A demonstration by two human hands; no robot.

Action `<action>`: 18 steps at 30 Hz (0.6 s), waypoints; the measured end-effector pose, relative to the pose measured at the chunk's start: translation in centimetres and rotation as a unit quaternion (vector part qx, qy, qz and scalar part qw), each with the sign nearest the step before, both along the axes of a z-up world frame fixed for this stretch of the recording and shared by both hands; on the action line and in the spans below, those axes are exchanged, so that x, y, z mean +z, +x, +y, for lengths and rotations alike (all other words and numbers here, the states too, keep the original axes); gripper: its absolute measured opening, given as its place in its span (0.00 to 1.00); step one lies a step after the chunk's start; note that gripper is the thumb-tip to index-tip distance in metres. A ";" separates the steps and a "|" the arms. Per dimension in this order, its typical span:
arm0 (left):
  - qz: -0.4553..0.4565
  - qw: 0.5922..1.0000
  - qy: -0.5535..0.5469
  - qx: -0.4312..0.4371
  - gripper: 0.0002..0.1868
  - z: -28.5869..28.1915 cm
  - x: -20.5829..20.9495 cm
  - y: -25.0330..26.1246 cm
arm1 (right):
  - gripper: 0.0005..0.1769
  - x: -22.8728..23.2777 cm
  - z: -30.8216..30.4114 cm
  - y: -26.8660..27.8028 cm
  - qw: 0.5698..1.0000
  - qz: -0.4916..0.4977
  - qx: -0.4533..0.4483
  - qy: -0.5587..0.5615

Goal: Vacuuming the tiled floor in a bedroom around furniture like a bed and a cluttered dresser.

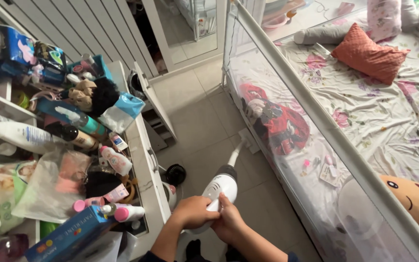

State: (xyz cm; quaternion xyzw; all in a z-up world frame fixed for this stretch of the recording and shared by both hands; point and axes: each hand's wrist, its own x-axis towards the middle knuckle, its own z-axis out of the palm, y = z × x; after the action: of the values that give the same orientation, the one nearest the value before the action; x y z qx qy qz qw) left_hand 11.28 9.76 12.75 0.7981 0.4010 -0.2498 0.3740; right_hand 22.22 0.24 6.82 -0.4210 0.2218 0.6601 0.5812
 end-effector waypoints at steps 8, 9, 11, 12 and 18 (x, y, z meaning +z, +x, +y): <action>0.003 1.000 -0.019 0.016 0.25 -0.5 -0.7 -1.4 | 0.37 -2.6 -0.5 -1.0 1.000 0.020 0.015 0.017; 0.003 0.999 -0.023 0.022 0.24 -0.8 -0.9 -1.6 | 0.37 -2.6 -0.7 -1.2 1.000 0.017 0.021 0.016; 0.003 0.999 -0.027 0.027 0.23 -1.0 -1.3 -2.1 | 0.37 -2.8 -0.8 -1.6 0.999 0.014 0.026 0.015; 0.001 0.999 -0.029 0.034 0.24 -1.4 -1.4 -2.4 | 0.37 -2.8 -1.2 -1.8 0.999 0.011 0.031 0.024; -0.016 0.998 -0.032 0.060 0.24 -4.8 -3.5 -3.7 | 0.39 -1.8 -3.5 -3.1 0.998 -0.032 0.042 -0.018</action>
State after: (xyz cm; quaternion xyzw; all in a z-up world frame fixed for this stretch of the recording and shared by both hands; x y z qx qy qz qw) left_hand 7.55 5.01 9.23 0.7638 0.4343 -0.2271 0.4200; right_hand 19.13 -3.30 5.03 -0.4611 0.1973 0.6659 0.5523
